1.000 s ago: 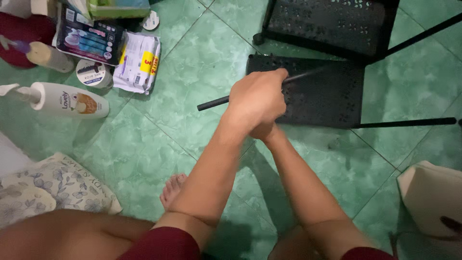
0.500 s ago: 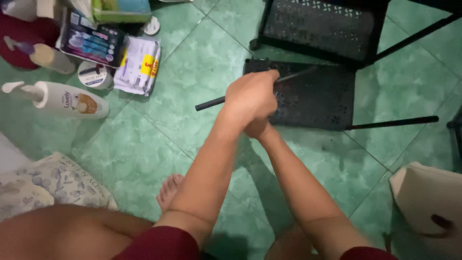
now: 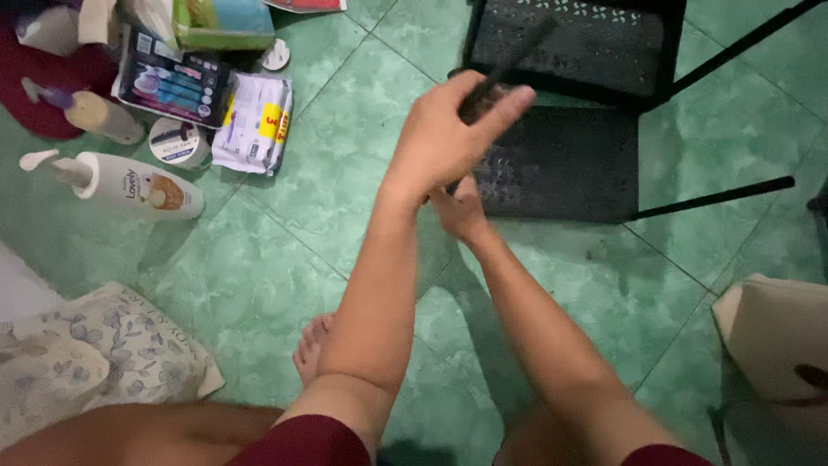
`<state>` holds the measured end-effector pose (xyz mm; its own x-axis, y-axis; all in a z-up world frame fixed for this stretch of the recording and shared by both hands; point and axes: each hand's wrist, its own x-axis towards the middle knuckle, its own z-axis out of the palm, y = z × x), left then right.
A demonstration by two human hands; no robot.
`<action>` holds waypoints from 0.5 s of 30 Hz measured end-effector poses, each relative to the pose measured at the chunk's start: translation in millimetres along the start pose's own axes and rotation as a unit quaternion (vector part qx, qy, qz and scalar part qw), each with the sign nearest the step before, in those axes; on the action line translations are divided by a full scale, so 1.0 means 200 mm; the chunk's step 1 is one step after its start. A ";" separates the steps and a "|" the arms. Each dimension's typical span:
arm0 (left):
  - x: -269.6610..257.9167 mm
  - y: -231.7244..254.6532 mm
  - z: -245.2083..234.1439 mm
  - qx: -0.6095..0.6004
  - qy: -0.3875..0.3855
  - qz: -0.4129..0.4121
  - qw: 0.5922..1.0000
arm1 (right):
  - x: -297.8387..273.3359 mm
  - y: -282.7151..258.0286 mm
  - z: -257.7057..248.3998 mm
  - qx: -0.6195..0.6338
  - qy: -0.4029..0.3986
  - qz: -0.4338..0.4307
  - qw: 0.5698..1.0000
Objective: The person assembles a black metal stand by inserting legs into a perforated tray and securing them with small plastic fasteners. The person handles the tray, legs, and fasteners while sitting on the floor.
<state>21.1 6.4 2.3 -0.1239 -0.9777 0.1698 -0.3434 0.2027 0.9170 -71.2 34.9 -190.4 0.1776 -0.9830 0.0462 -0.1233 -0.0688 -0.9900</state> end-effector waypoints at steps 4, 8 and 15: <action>0.03 -0.09 -0.09 -0.077 0.024 -0.029 0.996 | 0.00 -0.18 -0.02 0.023 -0.020 -0.040 0.999; 0.03 -0.20 -0.19 -0.049 0.046 -0.009 0.998 | 0.02 -0.30 -0.04 0.105 0.015 -0.057 0.993; -0.01 -0.38 -0.23 -0.046 0.001 -0.134 0.990 | 0.03 -0.47 -0.13 0.257 0.045 -0.035 0.965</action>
<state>90.2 -9.9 -50.9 -0.0390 -0.9958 -0.0830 -0.2771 -0.0691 0.9584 -84.2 31.2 -93.0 0.0788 -0.9915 0.1031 0.3909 -0.0644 -0.9182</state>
